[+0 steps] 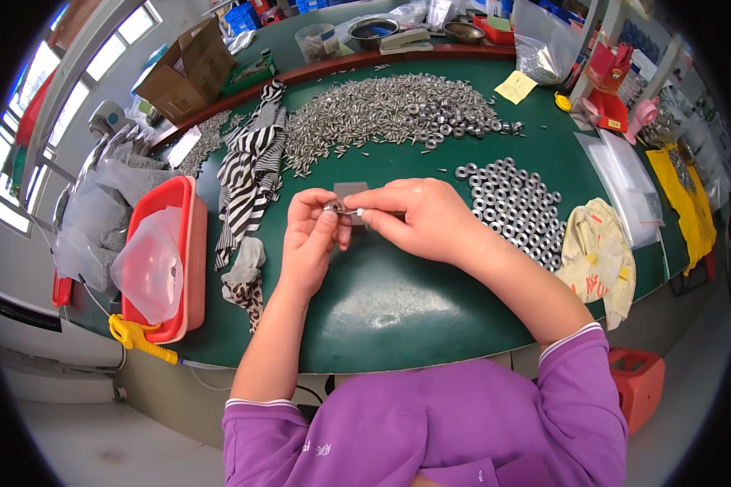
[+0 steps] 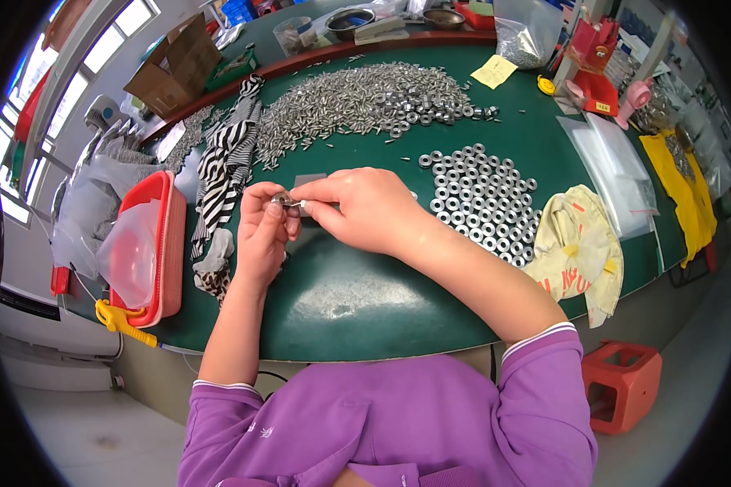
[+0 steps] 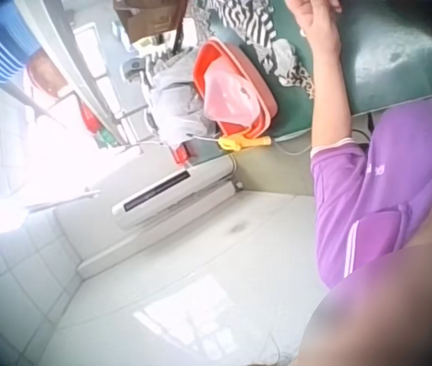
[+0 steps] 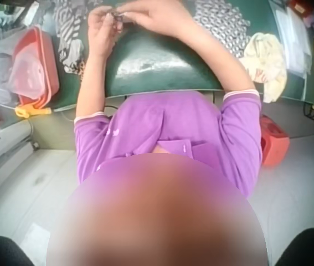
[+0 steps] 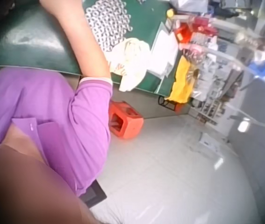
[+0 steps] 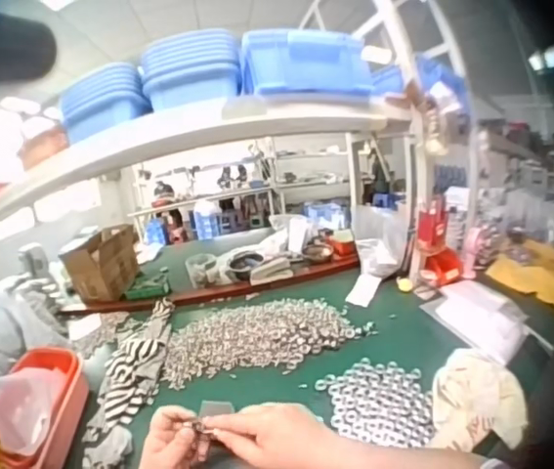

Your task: Inspecting and sorting small circular metal components using inspection tools at a workbench.

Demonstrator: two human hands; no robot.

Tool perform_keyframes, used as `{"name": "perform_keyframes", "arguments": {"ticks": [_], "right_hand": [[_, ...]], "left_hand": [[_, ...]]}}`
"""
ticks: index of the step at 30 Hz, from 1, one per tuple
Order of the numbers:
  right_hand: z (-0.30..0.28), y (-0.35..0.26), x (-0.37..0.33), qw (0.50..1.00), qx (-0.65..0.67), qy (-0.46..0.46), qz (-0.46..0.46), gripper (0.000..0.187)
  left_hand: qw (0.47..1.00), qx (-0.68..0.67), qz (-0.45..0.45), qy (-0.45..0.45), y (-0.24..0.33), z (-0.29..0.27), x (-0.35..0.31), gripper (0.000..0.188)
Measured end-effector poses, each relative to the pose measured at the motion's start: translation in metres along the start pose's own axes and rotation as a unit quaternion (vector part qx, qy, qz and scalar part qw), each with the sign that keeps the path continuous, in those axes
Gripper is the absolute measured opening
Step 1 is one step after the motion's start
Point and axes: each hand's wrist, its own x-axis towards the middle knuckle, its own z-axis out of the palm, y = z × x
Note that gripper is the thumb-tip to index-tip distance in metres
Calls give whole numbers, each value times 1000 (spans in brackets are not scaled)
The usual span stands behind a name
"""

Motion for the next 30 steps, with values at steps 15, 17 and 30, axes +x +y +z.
{"name": "perform_keyframes", "arguments": {"ticks": [15,17,30], "right_hand": [[1,16,4,954,-196,86,-212,35],[1,18,5,947,-208,101,-224,37],[8,4,-7,987,-155,-21,-38,65]], "left_hand": [[989,-53,-137,2,6,2,1,36],[983,-50,-174,22,8,3,1,46],[967,-83,-240,16,11,5,2,52]]}}
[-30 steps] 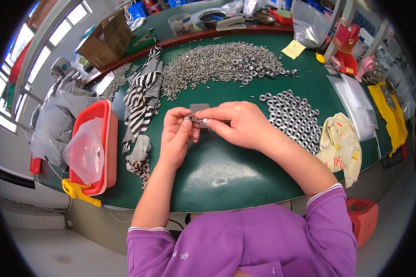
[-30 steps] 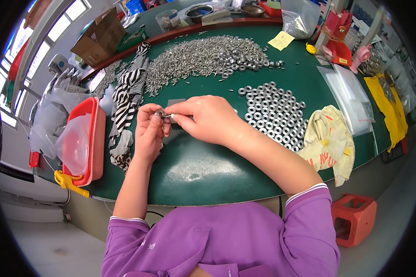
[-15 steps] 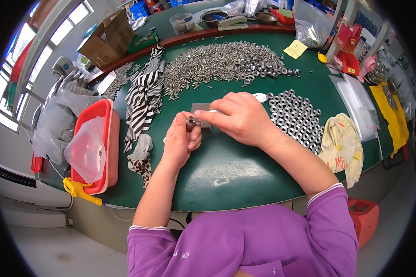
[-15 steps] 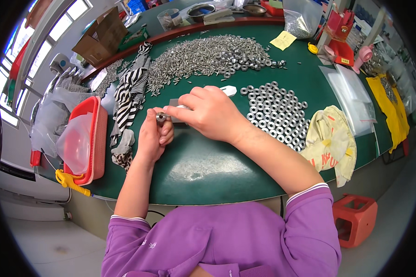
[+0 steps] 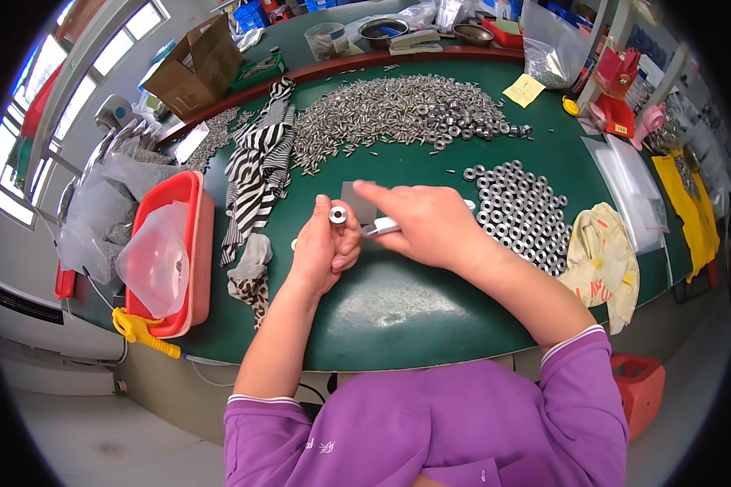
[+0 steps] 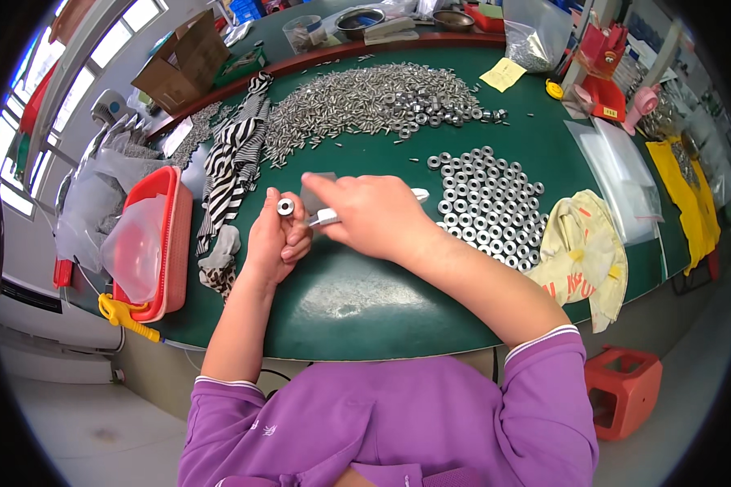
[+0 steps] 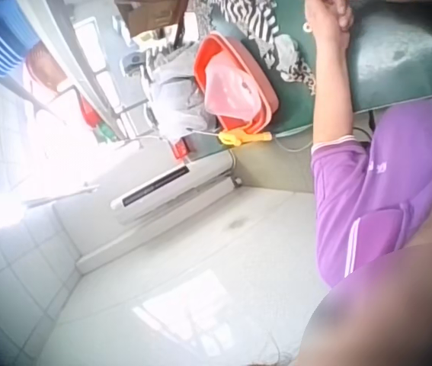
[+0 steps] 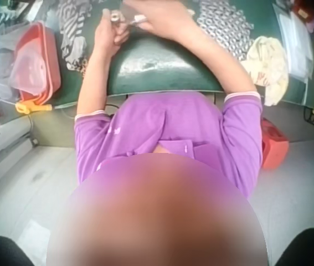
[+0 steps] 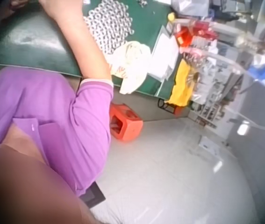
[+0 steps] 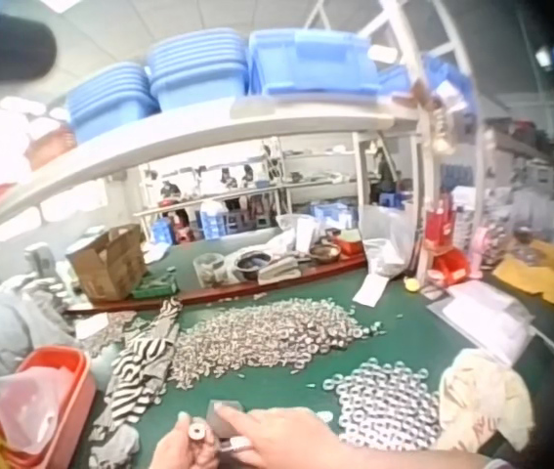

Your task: Inspecting and sorting small circular metal components using inspection tools at a workbench.

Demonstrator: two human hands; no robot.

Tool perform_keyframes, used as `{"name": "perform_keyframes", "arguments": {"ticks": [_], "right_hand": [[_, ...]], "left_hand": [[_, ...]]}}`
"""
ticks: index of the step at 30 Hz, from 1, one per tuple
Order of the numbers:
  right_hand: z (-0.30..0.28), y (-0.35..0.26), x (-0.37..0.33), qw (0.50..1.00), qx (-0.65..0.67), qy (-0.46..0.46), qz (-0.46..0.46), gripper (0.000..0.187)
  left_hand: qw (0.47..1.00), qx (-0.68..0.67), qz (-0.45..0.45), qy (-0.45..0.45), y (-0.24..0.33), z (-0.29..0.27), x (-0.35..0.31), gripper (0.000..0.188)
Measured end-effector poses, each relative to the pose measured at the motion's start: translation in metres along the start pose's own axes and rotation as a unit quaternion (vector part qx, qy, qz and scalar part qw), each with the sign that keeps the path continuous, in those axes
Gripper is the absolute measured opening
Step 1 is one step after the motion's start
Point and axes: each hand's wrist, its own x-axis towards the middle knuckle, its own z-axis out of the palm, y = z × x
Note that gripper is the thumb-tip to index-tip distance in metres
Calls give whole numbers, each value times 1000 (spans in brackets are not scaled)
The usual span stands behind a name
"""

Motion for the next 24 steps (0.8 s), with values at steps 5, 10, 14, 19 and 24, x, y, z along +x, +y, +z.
{"name": "perform_keyframes", "arguments": {"ticks": [5,10,14,19,24], "right_hand": [[-11,-6,5,992,99,-64,-42,64],[-9,0,8,990,58,-36,126,53],[-20,13,12,985,65,10,163,47],[-15,9,4,986,46,-137,87,32],[5,-6,-15,966,32,-255,-15,23]], "left_hand": [[998,-3,-42,48,0,0,-1,51],[999,-13,43,-9,5,-9,1,48],[970,44,223,81,33,-40,3,22],[947,139,209,199,48,-62,-7,19],[846,459,91,258,42,-65,-9,20]]}}
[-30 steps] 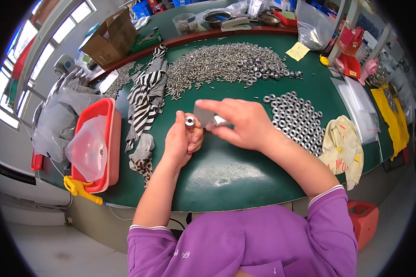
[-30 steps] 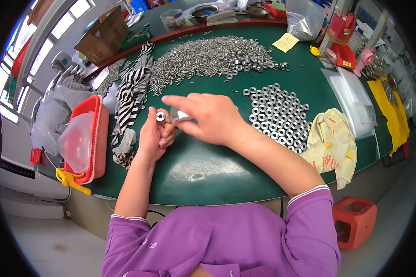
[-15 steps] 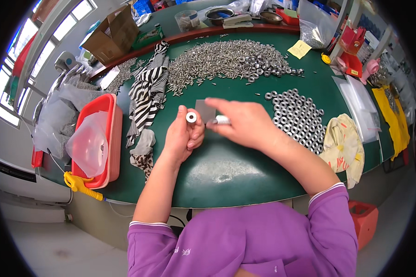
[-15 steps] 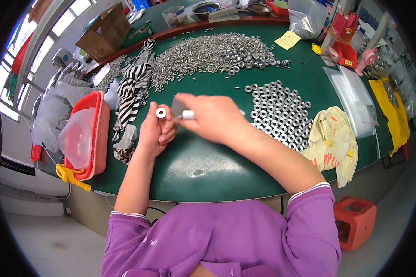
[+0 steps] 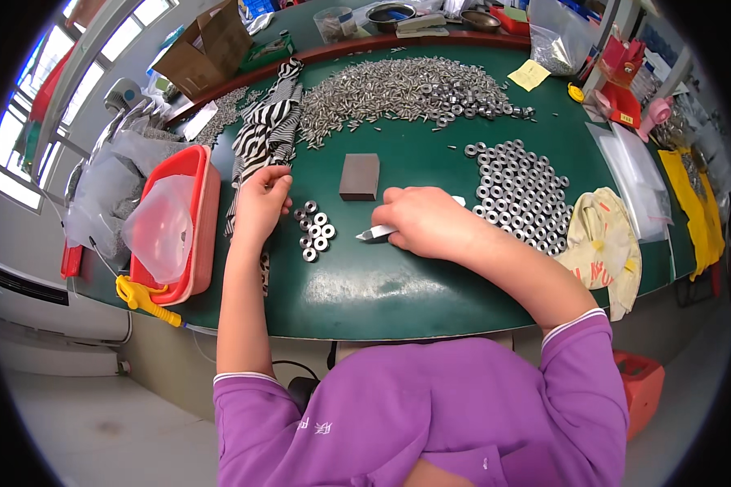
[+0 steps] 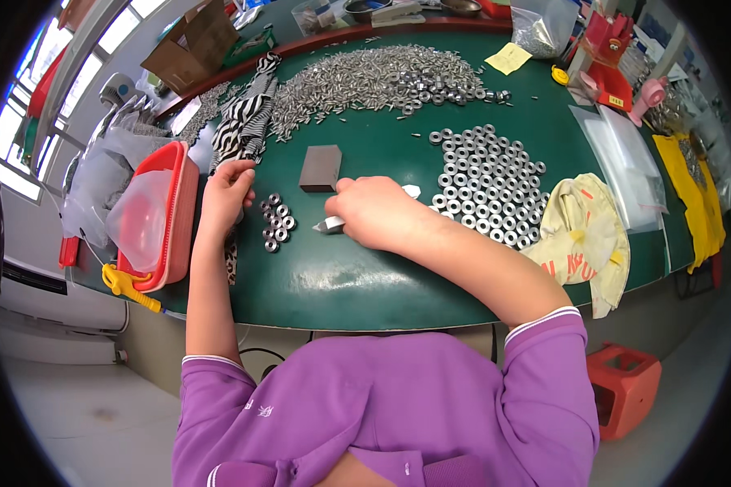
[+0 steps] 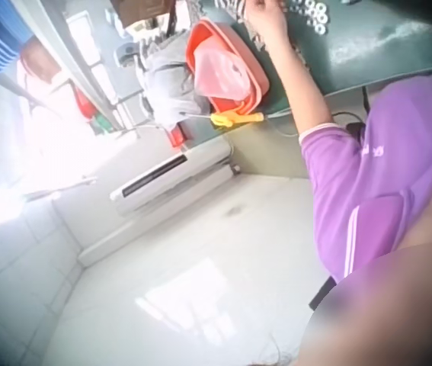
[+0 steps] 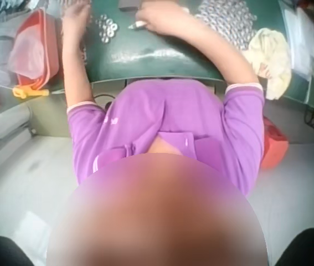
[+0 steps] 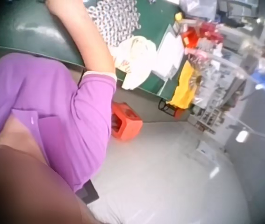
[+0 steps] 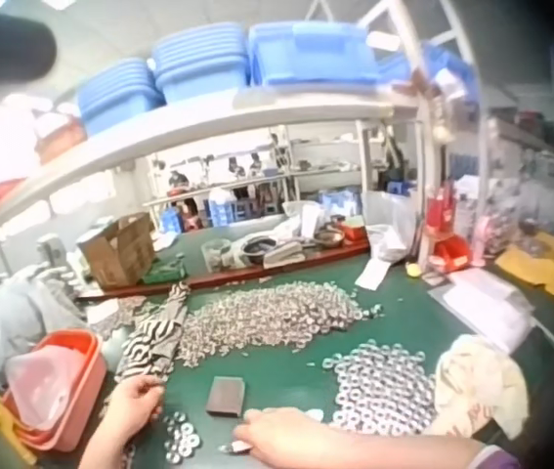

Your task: Inspecting and sorting small circular metal components using inspection tools at a workbench.

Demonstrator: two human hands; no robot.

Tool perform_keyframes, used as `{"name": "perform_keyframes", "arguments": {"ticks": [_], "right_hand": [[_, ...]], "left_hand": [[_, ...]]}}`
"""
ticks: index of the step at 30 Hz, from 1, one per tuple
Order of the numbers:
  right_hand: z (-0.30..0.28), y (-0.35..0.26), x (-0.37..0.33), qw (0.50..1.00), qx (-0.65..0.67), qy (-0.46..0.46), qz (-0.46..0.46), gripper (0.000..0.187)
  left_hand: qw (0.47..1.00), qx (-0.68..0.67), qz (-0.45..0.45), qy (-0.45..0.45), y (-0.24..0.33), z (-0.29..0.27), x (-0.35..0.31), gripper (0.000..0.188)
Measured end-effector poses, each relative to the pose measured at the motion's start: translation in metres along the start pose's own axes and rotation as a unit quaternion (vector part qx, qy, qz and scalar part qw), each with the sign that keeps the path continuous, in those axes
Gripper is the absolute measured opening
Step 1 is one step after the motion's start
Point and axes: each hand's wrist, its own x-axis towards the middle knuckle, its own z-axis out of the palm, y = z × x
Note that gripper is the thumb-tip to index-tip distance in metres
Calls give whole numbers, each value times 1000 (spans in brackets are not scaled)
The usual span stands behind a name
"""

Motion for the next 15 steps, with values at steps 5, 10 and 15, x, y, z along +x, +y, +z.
{"name": "perform_keyframes", "arguments": {"ticks": [5,10,15], "right_hand": [[7,-4,-1,1000,-12,2,-2,24],[7,-5,-6,1000,-15,25,10,26],[0,-7,-7,1000,-3,-20,2,32]], "left_hand": [[986,161,26,-45,-22,2,13,13],[951,241,188,36,-26,7,10,15],[954,220,205,-13,-20,10,0,27]]}}
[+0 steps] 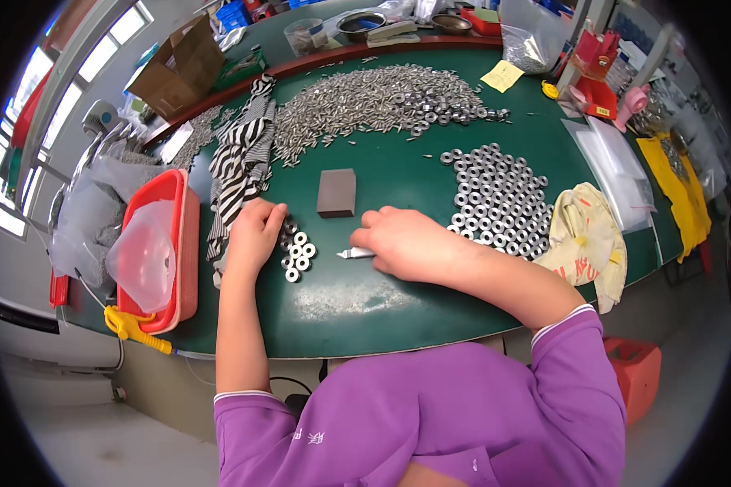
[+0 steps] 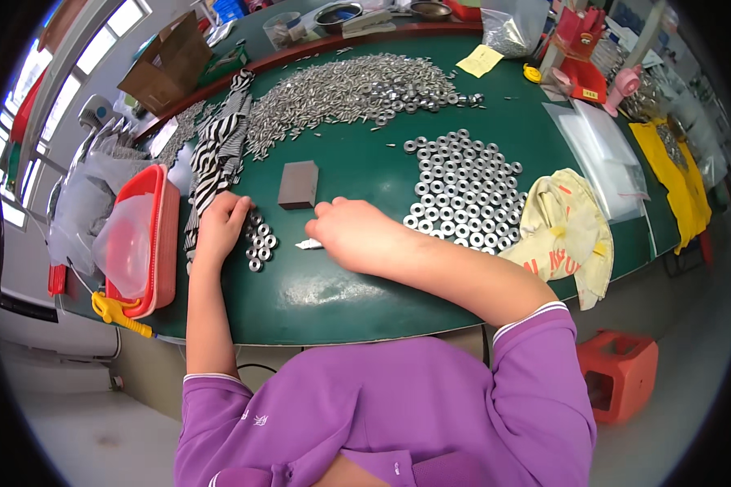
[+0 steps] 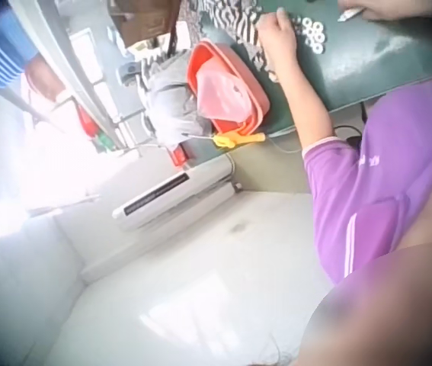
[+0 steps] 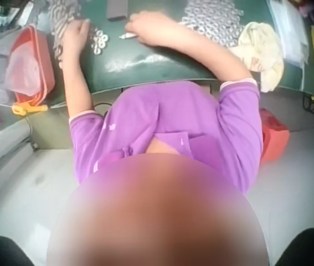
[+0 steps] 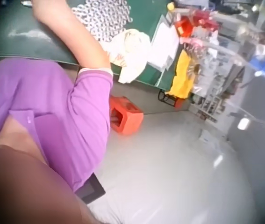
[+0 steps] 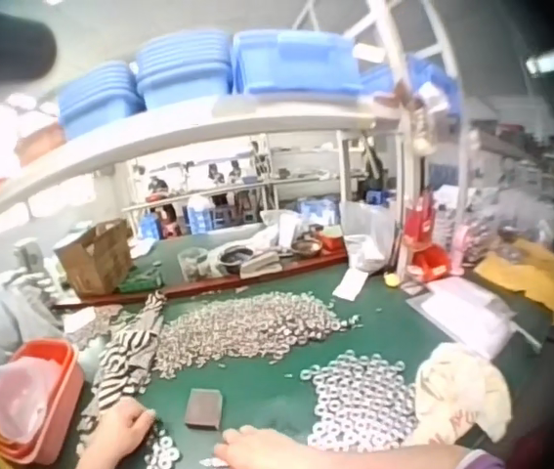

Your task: Inspecting and sorting small circular metal components using inspection tools at a workbench.

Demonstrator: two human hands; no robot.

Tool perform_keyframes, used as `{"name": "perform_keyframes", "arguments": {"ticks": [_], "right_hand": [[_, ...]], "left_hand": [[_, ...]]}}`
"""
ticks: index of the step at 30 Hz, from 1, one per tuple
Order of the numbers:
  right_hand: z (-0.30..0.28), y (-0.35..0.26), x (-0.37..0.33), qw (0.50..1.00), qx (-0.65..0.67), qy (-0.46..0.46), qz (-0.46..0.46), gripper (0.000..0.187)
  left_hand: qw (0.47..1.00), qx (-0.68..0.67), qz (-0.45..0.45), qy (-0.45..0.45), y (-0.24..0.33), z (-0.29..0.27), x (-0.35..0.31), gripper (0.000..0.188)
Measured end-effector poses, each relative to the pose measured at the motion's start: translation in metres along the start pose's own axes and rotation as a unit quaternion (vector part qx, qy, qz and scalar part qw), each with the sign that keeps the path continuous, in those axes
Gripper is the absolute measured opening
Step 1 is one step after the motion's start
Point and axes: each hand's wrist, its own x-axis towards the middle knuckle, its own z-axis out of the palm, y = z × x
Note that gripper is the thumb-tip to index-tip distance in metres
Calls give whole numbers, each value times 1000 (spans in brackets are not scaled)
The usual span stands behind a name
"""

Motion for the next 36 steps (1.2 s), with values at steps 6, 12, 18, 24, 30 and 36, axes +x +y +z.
{"name": "perform_keyframes", "arguments": {"ticks": [6,12,18,24,30,36], "right_hand": [[-64,36,-13,991,56,64,103,36],[-104,176,-57,923,-21,215,319,26],[-68,217,-47,945,-26,222,240,23],[-64,218,-28,960,-62,215,166,15],[-64,217,-28,965,-67,202,151,16],[-68,217,-36,971,-4,169,169,18]], "left_hand": [[999,-30,15,9,5,-2,-7,23],[987,-6,86,135,-7,-3,-1,17],[988,-94,75,100,37,6,29,20],[986,-102,70,-113,122,55,96,24],[988,-35,104,-107,131,122,142,24],[989,15,124,-83,142,133,146,19]]}}
